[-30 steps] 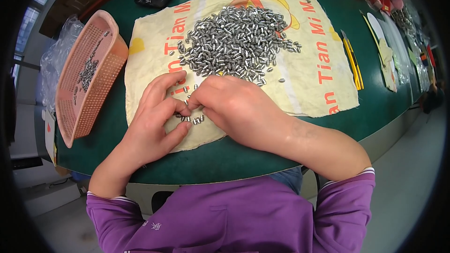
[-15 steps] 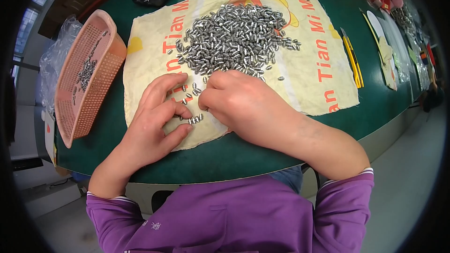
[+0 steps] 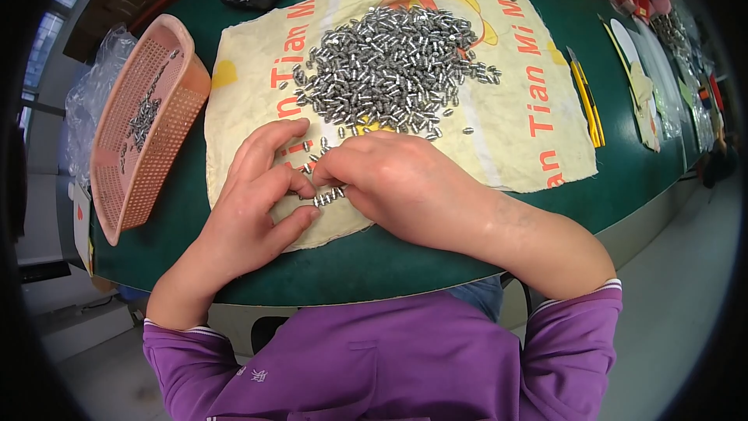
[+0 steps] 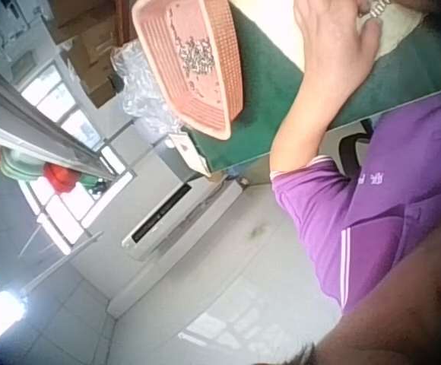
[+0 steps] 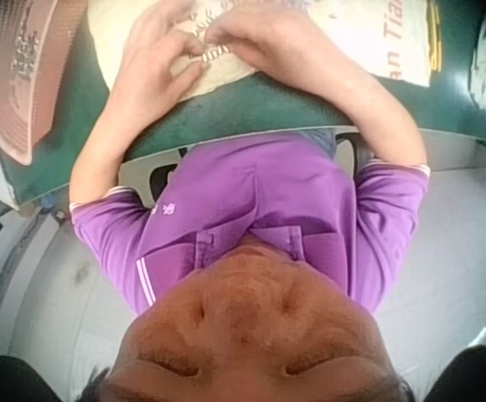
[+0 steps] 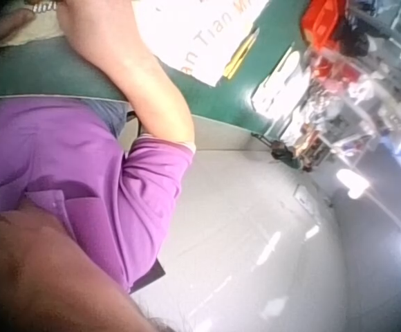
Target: Picking up small metal components from a pile and manually inserting them into a white plastic carrier strip at a workbench.
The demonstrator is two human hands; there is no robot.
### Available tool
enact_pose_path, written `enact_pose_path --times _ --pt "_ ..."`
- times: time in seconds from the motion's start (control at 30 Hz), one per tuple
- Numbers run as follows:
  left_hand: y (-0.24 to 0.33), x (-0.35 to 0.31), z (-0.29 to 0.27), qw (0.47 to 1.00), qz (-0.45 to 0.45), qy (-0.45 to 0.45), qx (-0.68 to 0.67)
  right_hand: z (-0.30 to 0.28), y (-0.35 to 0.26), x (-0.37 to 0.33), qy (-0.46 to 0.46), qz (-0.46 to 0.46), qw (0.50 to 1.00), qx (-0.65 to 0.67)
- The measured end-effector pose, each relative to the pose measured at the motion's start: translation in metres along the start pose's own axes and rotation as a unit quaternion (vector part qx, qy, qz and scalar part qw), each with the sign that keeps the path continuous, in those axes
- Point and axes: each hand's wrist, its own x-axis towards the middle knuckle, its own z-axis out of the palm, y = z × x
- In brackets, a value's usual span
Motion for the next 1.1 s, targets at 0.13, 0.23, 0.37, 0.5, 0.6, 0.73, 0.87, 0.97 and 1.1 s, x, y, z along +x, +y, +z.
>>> enact_pose_path --times 0.13,0.23,0.37,0.5,0.6,0.73,0.87,0.97,1.1 --pt "0.000 -0.001 0.000 1.000 0.004 0.001 -0.006 -0.001 0.001 0.000 -0.020 -0.001 1.000 0.019" --pt "0.002 0.000 -0.004 1.000 0.001 -0.002 0.003 0.001 0.002 0.000 -0.014 -0.009 1.000 0.026" --pt "0.001 0.000 -0.008 1.000 0.001 -0.004 0.031 -0.001 0.001 0.000 -0.021 0.001 1.000 0.023" --pt "0.000 0.002 -0.011 0.999 0.004 -0.002 0.033 -0.002 0.003 -0.001 0.024 0.007 1.000 -0.017" --pt "0.000 0.001 -0.011 1.000 0.004 -0.010 0.024 -0.003 0.007 -0.001 0.035 -0.002 0.997 -0.064" --pt "0.001 0.002 -0.008 1.000 0.012 -0.007 0.015 -0.005 0.004 -0.003 0.008 0.018 0.997 -0.078" --pt "0.000 0.002 -0.006 1.000 0.018 -0.005 0.009 -0.006 0.003 -0.004 0.002 0.018 0.997 -0.077" --pt "0.000 0.002 -0.005 1.000 0.022 -0.010 -0.001 -0.007 0.002 -0.004 0.002 0.012 0.998 -0.069" --pt "0.004 0.001 -0.009 1.000 0.010 -0.024 0.015 -0.006 0.003 -0.004 0.004 0.008 0.997 -0.073"
